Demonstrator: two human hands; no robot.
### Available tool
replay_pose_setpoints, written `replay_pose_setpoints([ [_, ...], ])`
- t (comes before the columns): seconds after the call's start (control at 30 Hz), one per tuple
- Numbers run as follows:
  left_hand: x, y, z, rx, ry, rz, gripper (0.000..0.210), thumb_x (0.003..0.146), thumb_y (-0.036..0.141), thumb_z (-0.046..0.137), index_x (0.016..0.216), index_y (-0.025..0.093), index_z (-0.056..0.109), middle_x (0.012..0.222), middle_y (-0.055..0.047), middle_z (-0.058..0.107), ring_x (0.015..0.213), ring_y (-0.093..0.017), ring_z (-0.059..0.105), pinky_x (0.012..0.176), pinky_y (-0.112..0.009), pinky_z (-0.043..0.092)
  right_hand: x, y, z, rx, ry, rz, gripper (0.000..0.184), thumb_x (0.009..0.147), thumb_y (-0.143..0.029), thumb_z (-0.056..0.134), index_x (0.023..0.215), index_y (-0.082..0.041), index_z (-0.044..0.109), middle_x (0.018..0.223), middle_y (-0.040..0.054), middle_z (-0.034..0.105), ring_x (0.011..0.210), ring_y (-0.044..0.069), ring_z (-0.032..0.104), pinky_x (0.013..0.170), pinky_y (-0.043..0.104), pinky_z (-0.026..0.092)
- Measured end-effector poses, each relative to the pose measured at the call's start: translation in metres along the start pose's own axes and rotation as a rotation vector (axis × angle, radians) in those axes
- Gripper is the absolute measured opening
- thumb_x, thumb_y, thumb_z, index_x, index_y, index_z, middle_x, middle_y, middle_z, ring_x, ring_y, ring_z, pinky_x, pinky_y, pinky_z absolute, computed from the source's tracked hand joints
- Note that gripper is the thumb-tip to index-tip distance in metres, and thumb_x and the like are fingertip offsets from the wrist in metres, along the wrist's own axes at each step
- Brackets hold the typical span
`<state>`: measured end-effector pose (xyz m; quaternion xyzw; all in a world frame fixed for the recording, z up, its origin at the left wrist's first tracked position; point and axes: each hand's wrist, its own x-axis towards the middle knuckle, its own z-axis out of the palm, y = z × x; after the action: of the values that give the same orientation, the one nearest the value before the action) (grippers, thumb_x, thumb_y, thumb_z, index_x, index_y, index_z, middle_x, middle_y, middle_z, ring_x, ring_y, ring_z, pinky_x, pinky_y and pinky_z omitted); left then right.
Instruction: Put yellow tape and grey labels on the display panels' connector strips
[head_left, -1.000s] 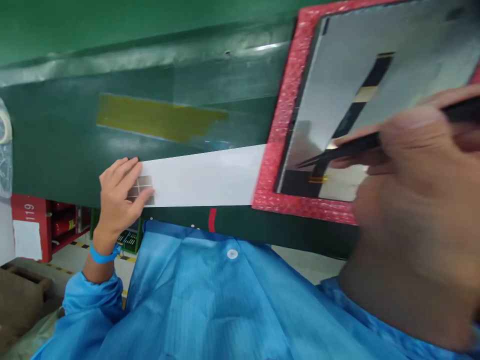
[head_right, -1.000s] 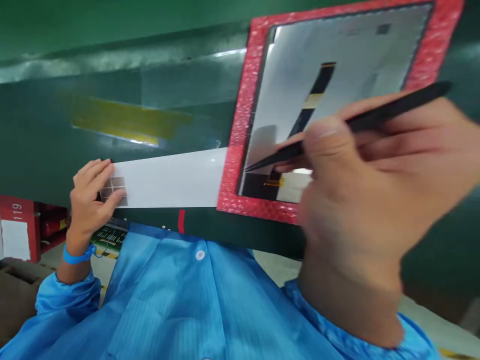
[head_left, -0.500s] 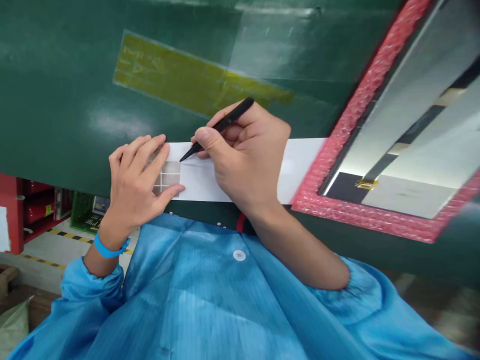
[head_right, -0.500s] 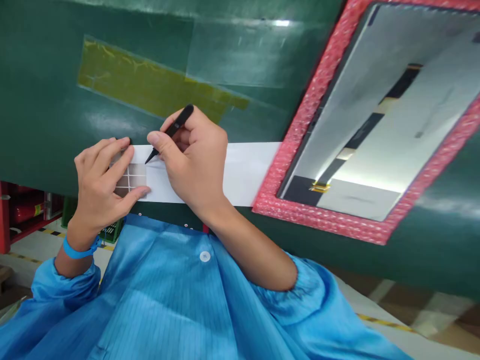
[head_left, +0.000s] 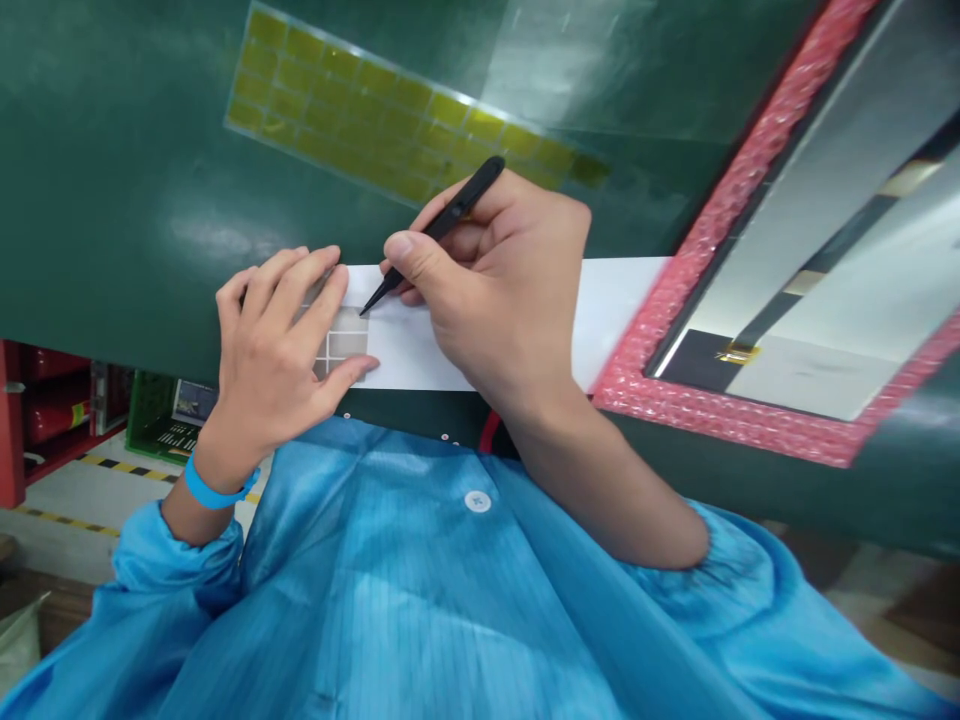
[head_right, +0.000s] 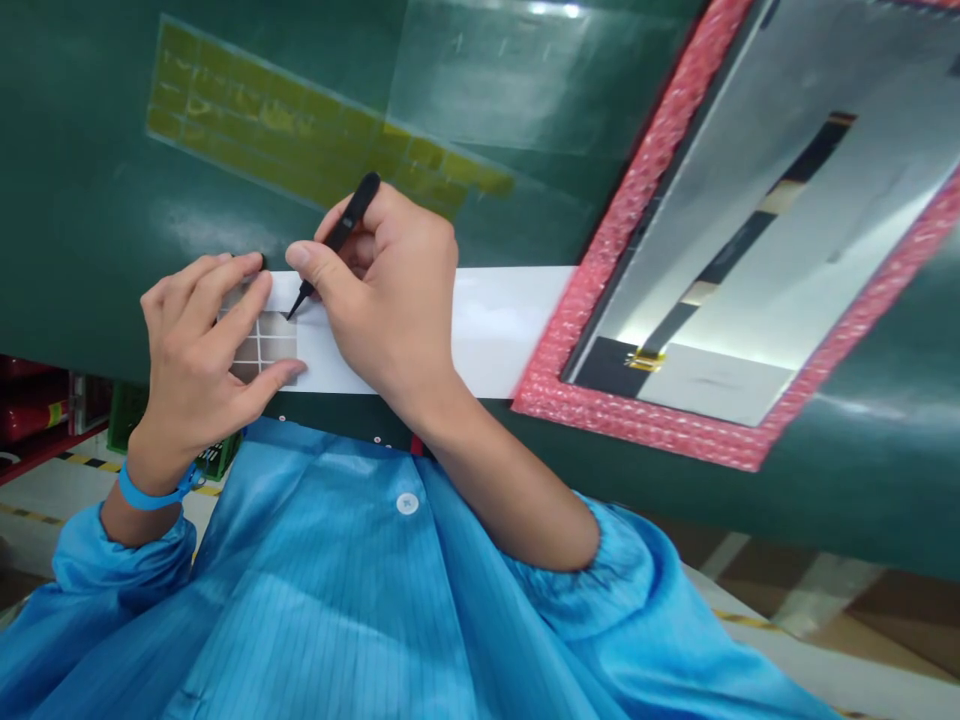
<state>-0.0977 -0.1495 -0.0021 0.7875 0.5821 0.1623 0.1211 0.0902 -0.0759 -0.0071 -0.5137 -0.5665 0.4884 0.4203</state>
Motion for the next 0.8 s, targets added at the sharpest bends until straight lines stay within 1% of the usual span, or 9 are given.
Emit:
replay_pose_setpoints([
  [0.17,0.001,-0.002,0.000,0.005,-0.005,-0.007,0.071,0.093,0.067,0.072,0.150,0.028,0.056,0.157,-0.012,0.060,0.146,-0.039,0.052,0.119,-0.053,0.032,-0.007,0.000,0.007,0.123,-0.012,0.001,0.030,0.094,-0.046,0.084,0.088,-0.026,0.062,0.079,-0.0015,0.070,0.070,0.019,0.073,0.062,0.031,0.064],
  [0.27,0.004,-0.005,-0.004,0.022,0.007,0.008,0.066,0.093,0.067,0.071,0.147,0.030,0.058,0.156,-0.011,0.061,0.145,-0.038,0.054,0.118,-0.055,0.037,-0.007,-0.005,-0.004,0.207,0.015,0.002,0.036,0.094,-0.058,0.080,0.091,-0.027,0.061,0.082,-0.0013,0.072,0.068,0.017,0.072,0.060,0.030,0.065],
  [0.37,0.009,-0.007,-0.013,0.018,0.024,0.030,0.062,0.093,0.060,0.074,0.145,0.029,0.061,0.154,-0.011,0.062,0.142,-0.040,0.057,0.117,-0.059,0.041,-0.004,-0.008,-0.046,0.184,0.115,0.007,0.044,0.093,-0.069,0.075,0.092,-0.028,0.060,0.082,-0.0015,0.072,0.065,0.017,0.071,0.057,0.030,0.064],
  [0.43,0.015,-0.006,-0.018,0.020,0.037,0.044,0.062,0.091,0.053,0.077,0.146,0.029,0.062,0.155,-0.010,0.062,0.140,-0.044,0.058,0.116,-0.064,0.042,-0.004,-0.006,-0.091,0.131,0.206,0.000,0.045,0.092,-0.070,0.075,0.093,-0.028,0.060,0.082,-0.0013,0.071,0.064,0.017,0.071,0.055,0.029,0.063],
  [0.5,0.023,0.003,-0.018,0.029,0.087,0.047,0.062,0.090,0.048,0.078,0.148,0.030,0.063,0.158,-0.007,0.059,0.139,-0.049,0.057,0.116,-0.070,0.041,-0.007,0.000,-0.142,0.089,0.317,-0.013,0.040,0.090,-0.062,0.081,0.090,-0.027,0.062,0.081,0.0001,0.072,0.061,0.017,0.071,0.052,0.029,0.061],
  [0.57,0.033,0.025,-0.013,0.014,0.163,0.056,0.061,0.089,0.041,0.079,0.147,0.032,0.064,0.160,-0.005,0.057,0.141,-0.051,0.055,0.117,-0.072,0.040,-0.015,0.010,-0.189,0.077,0.442,-0.033,0.034,0.085,-0.050,0.088,0.083,-0.026,0.065,0.075,0.0029,0.071,0.054,0.017,0.067,0.045,0.029,0.057],
  [0.63,0.043,0.060,-0.001,-0.062,0.220,0.098,0.055,0.088,0.032,0.080,0.142,0.029,0.068,0.154,-0.009,0.062,0.139,-0.048,0.058,0.117,-0.070,0.044,-0.024,0.020,-0.223,0.070,0.522,-0.030,0.032,0.079,-0.044,0.092,0.075,-0.026,0.066,0.067,0.0047,0.070,0.047,0.016,0.062,0.040,0.029,0.051],
  [0.7,0.054,0.101,0.019,-0.178,0.224,0.174,0.044,0.089,0.022,0.078,0.133,0.022,0.071,0.141,-0.015,0.069,0.131,-0.041,0.064,0.112,-0.063,0.050,-0.031,0.030,-0.243,0.052,0.520,0.016,0.033,0.079,-0.047,0.092,0.074,-0.027,0.066,0.066,0.0040,0.069,0.046,0.016,0.060,0.040,0.030,0.050],
  [0.8,0.069,0.156,0.054,-0.269,0.197,0.248,0.033,0.094,0.014,0.071,0.126,0.015,0.071,0.126,-0.018,0.073,0.118,-0.035,0.068,0.101,-0.055,0.056,-0.036,0.037,-0.251,0.039,0.462,0.081,0.034,0.084,-0.053,0.089,0.081,-0.027,0.067,0.072,0.0016,0.070,0.053,0.017,0.065,0.045,0.031,0.055],
])
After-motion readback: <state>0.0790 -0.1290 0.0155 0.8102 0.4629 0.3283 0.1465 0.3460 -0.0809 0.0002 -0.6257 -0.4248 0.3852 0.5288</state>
